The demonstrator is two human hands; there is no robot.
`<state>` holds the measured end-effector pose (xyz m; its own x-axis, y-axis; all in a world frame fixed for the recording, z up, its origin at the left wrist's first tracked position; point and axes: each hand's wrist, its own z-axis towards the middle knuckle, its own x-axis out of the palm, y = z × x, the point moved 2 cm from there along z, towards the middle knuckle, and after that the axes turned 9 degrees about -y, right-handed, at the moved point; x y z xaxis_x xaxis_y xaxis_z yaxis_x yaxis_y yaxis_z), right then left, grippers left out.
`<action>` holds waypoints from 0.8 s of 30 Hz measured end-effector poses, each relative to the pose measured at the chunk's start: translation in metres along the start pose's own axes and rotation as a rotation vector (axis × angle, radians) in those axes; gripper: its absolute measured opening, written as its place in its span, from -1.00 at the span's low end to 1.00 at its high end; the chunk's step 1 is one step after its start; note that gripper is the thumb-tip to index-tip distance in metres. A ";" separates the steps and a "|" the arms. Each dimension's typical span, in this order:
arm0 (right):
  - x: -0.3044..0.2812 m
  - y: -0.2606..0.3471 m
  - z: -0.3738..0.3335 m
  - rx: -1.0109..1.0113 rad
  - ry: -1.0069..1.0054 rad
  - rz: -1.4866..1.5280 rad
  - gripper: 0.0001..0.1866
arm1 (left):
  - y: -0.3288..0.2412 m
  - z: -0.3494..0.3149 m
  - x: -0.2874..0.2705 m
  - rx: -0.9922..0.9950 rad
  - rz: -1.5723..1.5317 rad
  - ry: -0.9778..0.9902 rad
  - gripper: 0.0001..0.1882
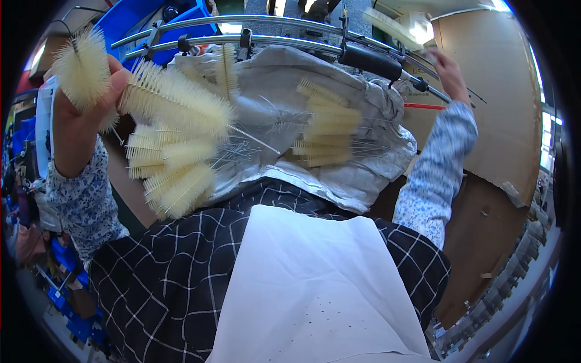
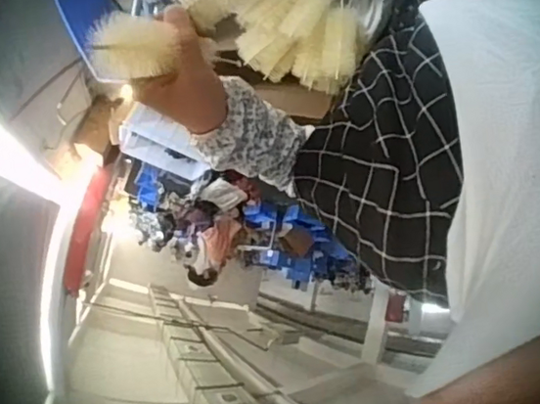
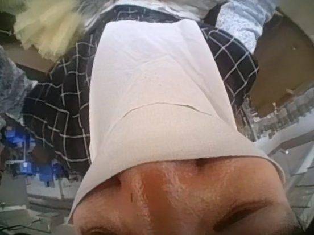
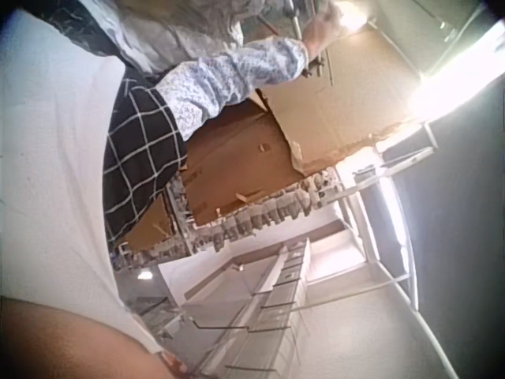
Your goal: The person trims bottle brushes by inserting the bristles of each brush into a trimming machine one at a time by hand.
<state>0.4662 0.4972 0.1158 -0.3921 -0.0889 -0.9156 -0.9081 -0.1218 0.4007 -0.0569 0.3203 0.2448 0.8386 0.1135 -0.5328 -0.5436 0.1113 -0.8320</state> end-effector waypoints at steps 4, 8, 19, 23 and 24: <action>-0.026 0.056 -0.066 -0.046 0.203 0.520 -0.56 | -0.022 0.002 0.005 -0.026 -0.117 0.085 -0.89; 0.025 0.150 -0.084 -0.420 0.410 0.609 -0.54 | -0.035 0.014 0.056 0.094 -0.042 0.149 -0.91; 0.073 0.168 -0.047 -0.425 -0.274 0.249 -0.69 | -0.019 -0.033 0.026 0.254 0.697 0.337 -0.70; 0.082 0.111 0.007 -0.199 -0.502 -0.176 -0.72 | 0.026 -0.070 0.018 -0.007 0.747 0.424 -0.71; 0.087 0.103 0.014 -0.222 -0.570 -0.235 -0.70 | 0.032 -0.076 0.019 -0.036 0.740 0.425 -0.71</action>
<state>0.3363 0.4905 0.0770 -0.2587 0.4956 -0.8292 -0.9511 -0.2809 0.1288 -0.0556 0.2508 0.1958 0.2135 -0.2359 -0.9480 -0.9613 0.1222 -0.2469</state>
